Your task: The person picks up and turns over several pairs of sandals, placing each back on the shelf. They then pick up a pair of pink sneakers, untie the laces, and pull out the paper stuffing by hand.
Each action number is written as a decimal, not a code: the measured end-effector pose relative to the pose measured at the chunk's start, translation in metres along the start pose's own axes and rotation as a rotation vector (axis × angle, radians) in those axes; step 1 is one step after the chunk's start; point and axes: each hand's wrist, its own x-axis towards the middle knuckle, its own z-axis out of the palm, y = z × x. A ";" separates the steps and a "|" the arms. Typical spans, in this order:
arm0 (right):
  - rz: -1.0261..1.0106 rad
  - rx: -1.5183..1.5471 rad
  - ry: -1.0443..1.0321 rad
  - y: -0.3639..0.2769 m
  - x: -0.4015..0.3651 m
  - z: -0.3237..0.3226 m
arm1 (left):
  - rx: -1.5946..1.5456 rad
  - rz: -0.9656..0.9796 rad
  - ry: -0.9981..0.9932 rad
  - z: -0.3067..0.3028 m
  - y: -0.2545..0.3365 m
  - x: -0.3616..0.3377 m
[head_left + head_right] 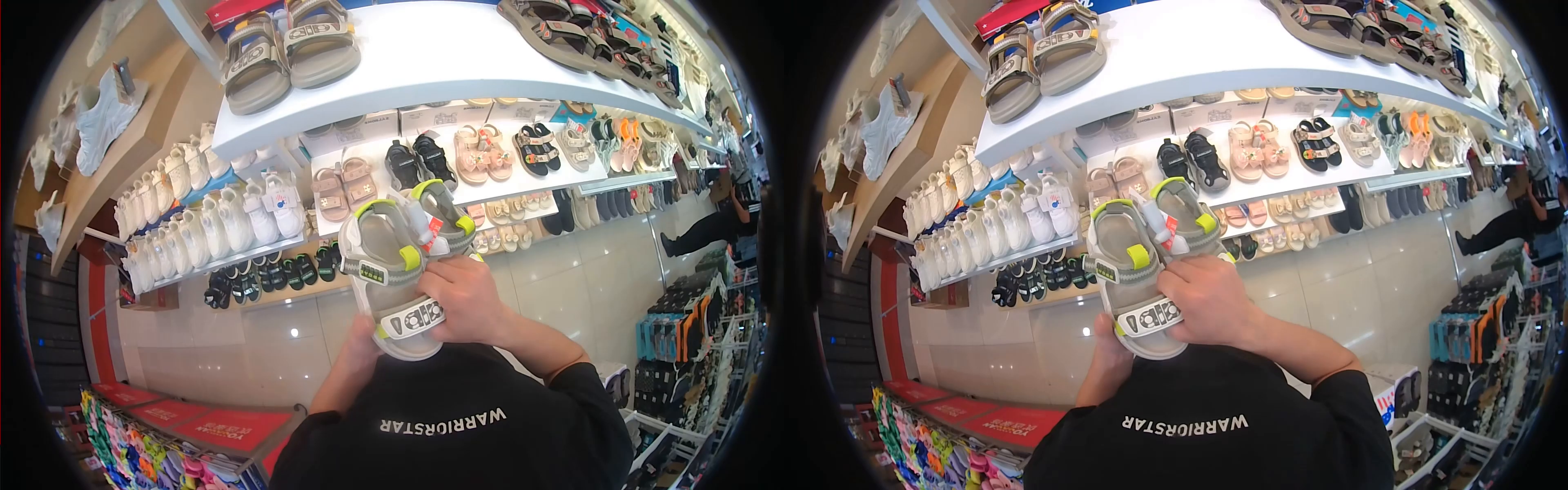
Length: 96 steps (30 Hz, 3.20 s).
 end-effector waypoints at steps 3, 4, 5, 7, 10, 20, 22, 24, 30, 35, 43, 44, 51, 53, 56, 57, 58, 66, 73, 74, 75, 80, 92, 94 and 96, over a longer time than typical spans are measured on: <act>-0.012 0.121 0.055 0.006 0.002 -0.007 | 0.112 -0.015 0.019 0.010 0.005 -0.004; 0.006 0.180 0.073 0.008 0.002 -0.011 | 0.168 -0.004 -0.049 0.015 0.008 -0.002; 0.001 0.178 0.075 0.010 0.002 -0.015 | 0.224 0.007 -0.117 0.021 0.012 0.001; 0.115 0.394 0.119 0.018 0.001 -0.025 | 0.222 0.035 -0.182 0.050 0.031 0.007; 0.318 0.780 0.285 0.025 -0.006 -0.037 | 0.086 -0.129 0.062 0.079 0.045 0.017; -0.090 -0.115 0.436 0.026 0.085 -0.142 | 0.207 0.017 -0.278 0.045 0.032 0.017; -0.102 -0.199 0.412 0.043 0.113 -0.146 | 0.246 -0.011 -0.276 0.031 0.023 0.021; -0.038 -0.229 0.358 0.063 0.141 -0.144 | 0.264 -0.038 -0.255 0.028 0.019 0.022; 0.089 -0.510 0.071 0.105 0.201 -0.144 | 0.297 -0.019 -0.287 0.022 0.019 0.018; 0.117 -0.624 -0.016 0.129 0.229 -0.135 | 0.297 0.008 -0.244 0.020 0.020 0.013; 0.110 -0.619 -0.073 0.133 0.239 -0.138 | 0.301 0.029 -0.210 0.016 0.020 0.011; 0.108 -0.609 -0.086 0.131 0.239 -0.139 | 0.299 0.028 -0.209 0.016 0.020 0.012; 0.094 -0.655 -0.167 0.102 0.232 -0.155 | 0.293 -0.021 -0.196 0.024 0.015 0.028; 0.013 -0.663 -0.163 0.079 0.238 -0.145 | 0.309 -0.043 -0.183 0.029 0.012 0.032; -0.141 -0.428 -0.143 0.051 0.253 -0.107 | 0.314 -0.071 -0.182 0.035 0.014 0.038; -0.201 -0.383 -0.151 0.043 0.258 -0.093 | 0.321 -0.075 -0.184 0.036 0.015 0.039; -0.203 -0.375 -0.143 0.036 0.264 -0.080 | 0.327 -0.075 -0.183 0.037 0.016 0.038; -0.143 -0.375 -0.171 0.032 0.305 -0.020 | 0.327 0.046 -0.070 0.029 0.014 0.015; -0.026 -0.470 -0.172 0.024 0.314 -0.011 | 0.283 0.126 -0.004 0.014 0.020 -0.007; -0.030 -0.472 -0.144 0.024 0.312 -0.010 | 0.277 0.131 0.000 0.013 0.020 -0.008; -0.032 -0.475 -0.150 0.025 0.309 -0.009 | 0.268 0.125 -0.008 0.012 0.020 -0.008; -0.053 -0.426 -0.139 0.012 0.284 -0.023 | 0.270 0.080 -0.043 0.011 0.019 -0.008; -0.226 0.018 -0.016 -0.014 0.139 -0.056 | 0.008 -0.006 -0.116 0.000 0.008 0.008; -0.153 0.198 -0.061 -0.006 0.107 -0.060 | 0.123 0.094 0.181 0.001 0.000 0.009; 0.057 0.563 -0.232 0.013 0.079 -0.065 | 0.061 0.127 0.107 -0.003 0.000 0.009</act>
